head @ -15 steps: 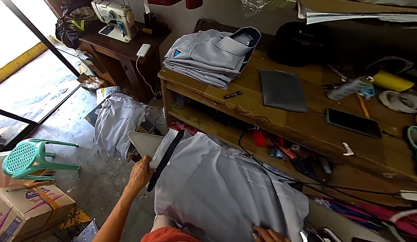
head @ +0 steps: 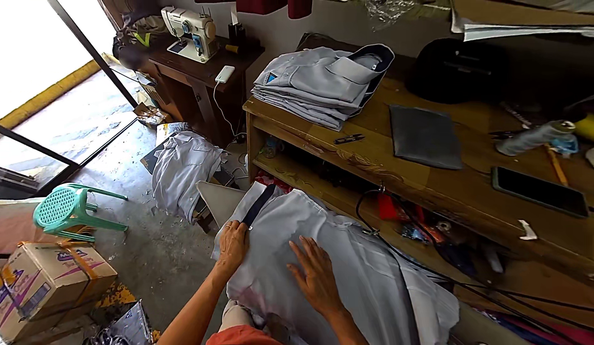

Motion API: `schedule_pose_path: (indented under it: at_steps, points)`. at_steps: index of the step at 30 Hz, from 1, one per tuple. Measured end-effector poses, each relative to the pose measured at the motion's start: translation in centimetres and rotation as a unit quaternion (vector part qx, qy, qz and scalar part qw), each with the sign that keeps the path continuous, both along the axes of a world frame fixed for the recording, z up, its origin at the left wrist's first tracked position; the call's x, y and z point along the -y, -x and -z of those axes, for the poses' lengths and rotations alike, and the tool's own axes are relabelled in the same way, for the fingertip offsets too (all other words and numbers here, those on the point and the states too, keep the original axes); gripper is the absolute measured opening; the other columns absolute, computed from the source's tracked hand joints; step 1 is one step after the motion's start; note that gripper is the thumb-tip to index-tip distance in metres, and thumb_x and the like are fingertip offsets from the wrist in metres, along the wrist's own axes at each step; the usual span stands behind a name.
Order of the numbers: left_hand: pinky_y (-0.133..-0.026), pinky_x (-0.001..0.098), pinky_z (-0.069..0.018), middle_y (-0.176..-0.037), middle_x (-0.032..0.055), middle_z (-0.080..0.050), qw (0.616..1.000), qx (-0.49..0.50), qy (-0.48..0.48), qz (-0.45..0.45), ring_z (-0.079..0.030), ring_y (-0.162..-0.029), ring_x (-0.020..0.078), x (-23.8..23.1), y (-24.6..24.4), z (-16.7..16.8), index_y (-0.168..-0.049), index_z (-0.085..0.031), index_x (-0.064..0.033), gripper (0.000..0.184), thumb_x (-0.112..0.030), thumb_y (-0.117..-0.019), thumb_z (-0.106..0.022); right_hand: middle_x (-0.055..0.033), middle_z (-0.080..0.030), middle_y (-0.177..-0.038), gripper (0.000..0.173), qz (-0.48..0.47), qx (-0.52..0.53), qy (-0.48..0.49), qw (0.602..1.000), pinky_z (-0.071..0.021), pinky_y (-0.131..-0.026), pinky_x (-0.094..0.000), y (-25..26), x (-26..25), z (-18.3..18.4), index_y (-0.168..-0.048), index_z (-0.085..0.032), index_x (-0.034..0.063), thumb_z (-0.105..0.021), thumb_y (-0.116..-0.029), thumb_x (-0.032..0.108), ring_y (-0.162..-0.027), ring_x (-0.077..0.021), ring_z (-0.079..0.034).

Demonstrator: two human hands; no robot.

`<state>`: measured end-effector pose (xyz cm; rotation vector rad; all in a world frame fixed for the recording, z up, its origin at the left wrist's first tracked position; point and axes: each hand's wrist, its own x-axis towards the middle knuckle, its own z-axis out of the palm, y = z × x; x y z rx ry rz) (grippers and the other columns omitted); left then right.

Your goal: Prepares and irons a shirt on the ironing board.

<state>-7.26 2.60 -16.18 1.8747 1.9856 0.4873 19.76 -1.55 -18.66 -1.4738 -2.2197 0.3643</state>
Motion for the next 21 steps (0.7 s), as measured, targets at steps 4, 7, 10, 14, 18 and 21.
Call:
schedule_pose_path:
  at_steps: [4,7,10,14,18,21]
  points:
    - [-0.100,0.0497,-0.0527,-0.109,0.0184,-0.071,0.994,0.080,0.039,-0.064,-0.067,-0.111,0.0328,-0.7,3.5,-1.4,-0.104,-0.072,0.0009,0.025,-0.016,-0.0985,-0.054,-0.0082,-0.043,-0.162,0.066,0.009,0.100,-0.017,0.995,-0.0211,-0.121,-0.0662,-0.8,0.1,3.3,-0.154,-0.050,0.0293,-0.027,-0.1040,0.065,-0.152,-0.0366,-0.035]
    - [-0.100,0.0519,-0.0525,-0.110,0.0237,-0.070,0.989,0.048,-0.003,-0.136,-0.067,-0.110,0.0372,-0.7,7.3,-1.9,-0.105,-0.070,0.0063,0.026,-0.014,-0.0982,-0.055,-0.0074,-0.044,-0.161,0.065,0.015,0.102,-0.022,0.994,-0.0210,-0.121,-0.0660,-1.0,0.1,3.3,-0.153,-0.051,0.0301,-0.026,-0.1041,0.065,-0.152,-0.0354,-0.035]
    - [-0.097,0.0550,-0.0530,-0.108,0.0250,-0.070,0.974,0.021,-0.011,-0.224,-0.068,-0.107,0.0386,-0.8,12.9,-2.4,-0.108,-0.070,0.0068,0.029,-0.018,-0.1019,-0.056,-0.0072,-0.044,-0.162,0.065,0.018,0.101,-0.024,0.994,-0.0203,-0.121,-0.0653,-1.3,0.1,3.4,-0.153,-0.051,0.0298,-0.027,-0.1037,0.065,-0.152,-0.0351,-0.035]
    - [-0.107,0.0586,-0.0444,-0.120,0.0256,-0.069,0.968,-0.019,0.041,-0.248,-0.061,-0.121,0.0436,-0.7,16.1,-3.1,-0.117,-0.072,0.0011,0.043,-0.034,-0.1078,-0.050,-0.0159,-0.048,-0.157,0.070,0.021,0.032,-0.014,0.999,-0.0274,-0.119,-0.0648,-1.4,0.2,2.4,-0.149,-0.057,0.0166,-0.037,-0.1009,0.064,-0.148,-0.0393,-0.040]
    - [-0.107,0.0578,-0.0464,-0.124,0.0270,-0.066,0.988,0.068,-0.032,-0.134,-0.060,-0.121,0.0435,-3.9,9.5,-3.1,-0.124,-0.069,0.0010,0.034,-0.021,-0.1013,-0.058,-0.0190,-0.060,-0.143,0.046,0.050,-0.059,0.075,0.994,-0.0435,-0.112,-0.0580,-1.8,2.5,-2.2,-0.137,-0.065,0.0057,-0.060,-0.0974,0.029,-0.135,-0.0384,-0.056]
    - [-0.110,0.0532,-0.0459,-0.128,0.0234,-0.066,0.990,0.136,-0.026,0.016,-0.059,-0.126,0.0384,-8.7,0.0,-4.4,-0.123,-0.070,-0.0002,0.033,-0.022,-0.1015,-0.058,-0.0162,-0.075,-0.115,0.029,0.083,-0.102,0.143,0.981,-0.0558,-0.099,-0.0520,-2.1,5.8,-6.3,-0.123,-0.072,0.0006,-0.061,-0.1000,0.014,-0.109,-0.0327,-0.072]
